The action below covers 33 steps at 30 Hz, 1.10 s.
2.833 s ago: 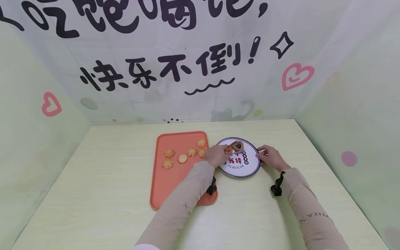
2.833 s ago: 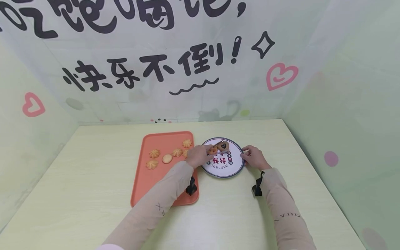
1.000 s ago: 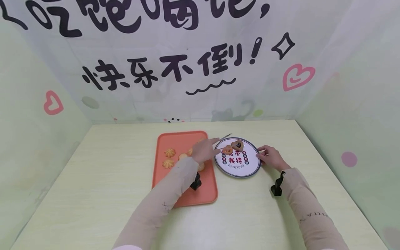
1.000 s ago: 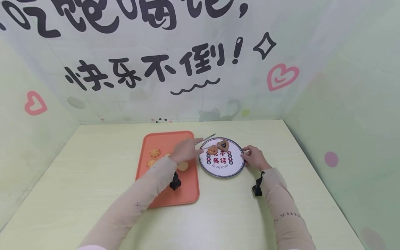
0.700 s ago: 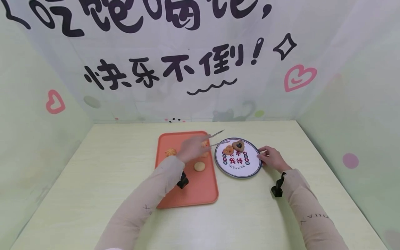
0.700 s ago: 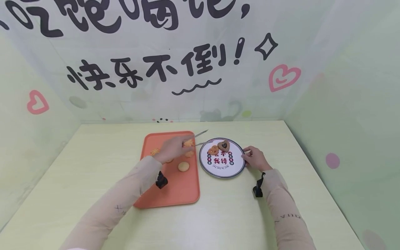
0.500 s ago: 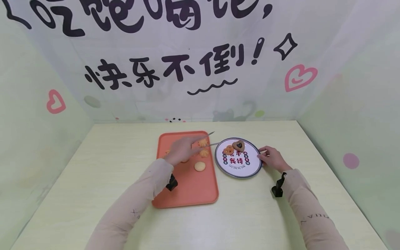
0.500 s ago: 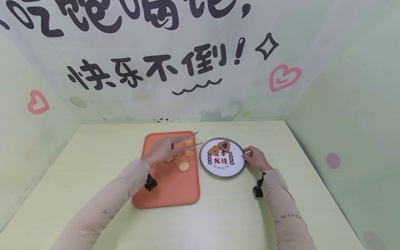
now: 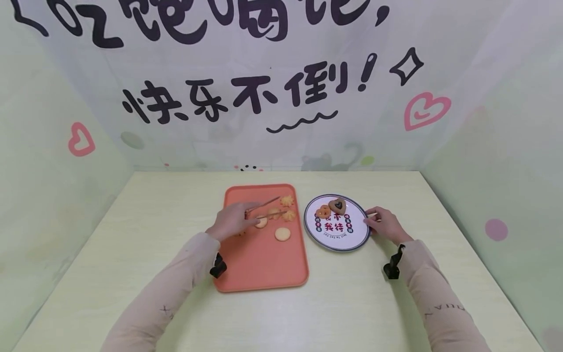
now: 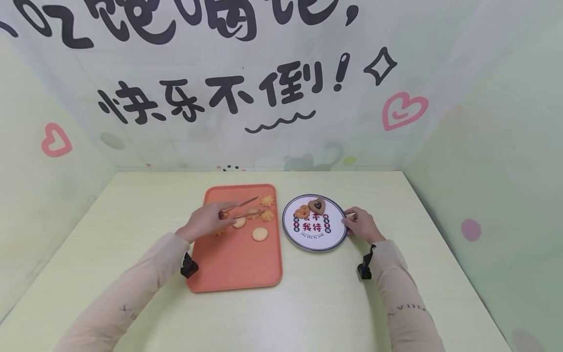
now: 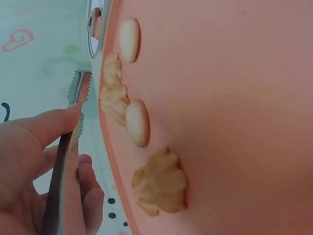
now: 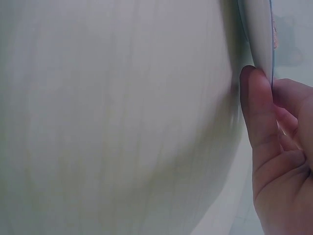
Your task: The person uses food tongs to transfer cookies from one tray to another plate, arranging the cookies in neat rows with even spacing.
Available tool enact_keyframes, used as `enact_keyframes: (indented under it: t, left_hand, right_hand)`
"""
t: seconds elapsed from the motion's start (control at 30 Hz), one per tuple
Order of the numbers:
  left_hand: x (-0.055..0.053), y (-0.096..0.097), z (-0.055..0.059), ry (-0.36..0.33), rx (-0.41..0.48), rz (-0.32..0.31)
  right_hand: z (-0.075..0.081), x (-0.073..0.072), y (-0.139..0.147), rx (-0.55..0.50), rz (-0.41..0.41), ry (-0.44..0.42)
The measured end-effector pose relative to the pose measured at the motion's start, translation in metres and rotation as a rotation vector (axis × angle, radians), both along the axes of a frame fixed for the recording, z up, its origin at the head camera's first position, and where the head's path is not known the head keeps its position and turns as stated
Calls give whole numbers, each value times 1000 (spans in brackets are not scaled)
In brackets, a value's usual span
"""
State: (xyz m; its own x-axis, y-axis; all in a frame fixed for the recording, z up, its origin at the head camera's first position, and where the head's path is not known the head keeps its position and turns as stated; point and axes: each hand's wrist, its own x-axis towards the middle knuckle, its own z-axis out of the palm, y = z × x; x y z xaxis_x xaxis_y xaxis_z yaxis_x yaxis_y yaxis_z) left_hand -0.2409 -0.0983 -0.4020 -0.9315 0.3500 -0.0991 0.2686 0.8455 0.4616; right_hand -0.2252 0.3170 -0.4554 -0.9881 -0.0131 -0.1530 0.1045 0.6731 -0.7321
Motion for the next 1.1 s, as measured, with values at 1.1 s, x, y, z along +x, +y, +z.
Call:
enact_keyframes:
  t: [1.1]
  left_hand:
    - [0, -13, -21, -76, -30, 38]
  right_hand:
    - [4, 2, -1, 12, 10, 9]
